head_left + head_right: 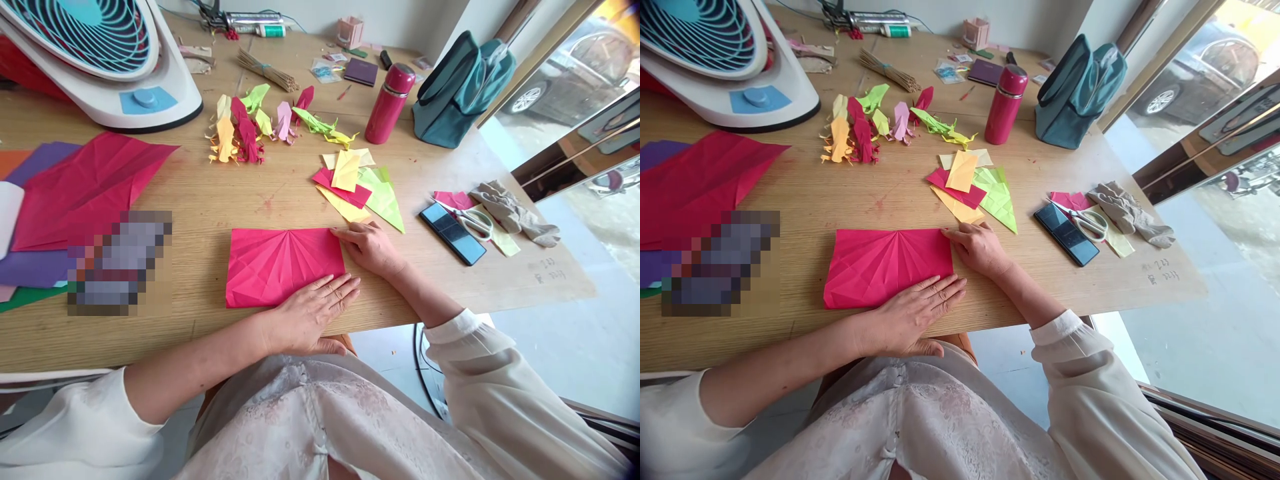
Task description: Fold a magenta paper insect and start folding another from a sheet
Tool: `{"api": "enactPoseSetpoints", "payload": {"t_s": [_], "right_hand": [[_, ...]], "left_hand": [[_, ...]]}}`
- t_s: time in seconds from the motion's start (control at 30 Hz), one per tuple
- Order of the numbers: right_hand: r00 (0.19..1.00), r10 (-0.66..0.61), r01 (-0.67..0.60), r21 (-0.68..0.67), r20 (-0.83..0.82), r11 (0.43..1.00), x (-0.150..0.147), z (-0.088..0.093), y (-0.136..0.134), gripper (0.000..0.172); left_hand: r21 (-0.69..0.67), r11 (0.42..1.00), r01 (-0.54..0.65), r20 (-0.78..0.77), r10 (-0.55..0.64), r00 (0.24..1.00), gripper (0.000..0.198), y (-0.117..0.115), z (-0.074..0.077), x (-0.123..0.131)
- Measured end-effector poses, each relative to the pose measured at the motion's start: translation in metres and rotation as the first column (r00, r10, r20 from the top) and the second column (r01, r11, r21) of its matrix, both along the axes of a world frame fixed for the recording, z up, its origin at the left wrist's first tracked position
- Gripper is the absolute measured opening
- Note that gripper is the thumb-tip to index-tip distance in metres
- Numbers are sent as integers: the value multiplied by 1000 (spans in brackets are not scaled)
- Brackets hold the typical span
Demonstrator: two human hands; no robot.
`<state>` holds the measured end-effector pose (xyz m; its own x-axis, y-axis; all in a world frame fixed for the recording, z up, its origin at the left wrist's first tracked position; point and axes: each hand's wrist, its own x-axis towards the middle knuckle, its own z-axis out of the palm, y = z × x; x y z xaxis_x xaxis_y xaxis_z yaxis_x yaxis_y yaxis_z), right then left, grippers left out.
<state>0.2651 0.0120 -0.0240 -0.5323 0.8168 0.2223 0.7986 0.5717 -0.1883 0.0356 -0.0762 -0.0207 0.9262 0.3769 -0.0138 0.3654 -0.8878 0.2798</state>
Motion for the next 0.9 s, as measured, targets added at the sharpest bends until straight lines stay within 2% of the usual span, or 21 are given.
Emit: {"api": "enactPoseSetpoints", "payload": {"t_s": [0.23,0.5,0.63,0.7,0.77,0.9], "right_hand": [[1000,5,-5,17,3,1000,0,0,0,39],[1000,1,-1,19,16,1000,0,0,0,39],[1000,9,-9,7,12,1000,0,0,0,39],[1000,13,-13,11,12,1000,1,-1,0,39],[1000,12,-12,25,10,1000,2,-2,1,38],[1000,8,-8,42,-3,999,3,-6,1,36]], "left_hand": [[-9,1000,-4,20,4,1000,105,-15,-2,1],[-155,986,63,122,-44,992,92,-24,6,-3],[-136,986,94,230,-61,971,83,-31,9,-5],[-83,995,51,278,-26,960,83,-32,12,-3],[-27,998,-54,272,59,961,85,-29,15,2],[51,964,-262,133,253,958,95,-20,11,12]]}}
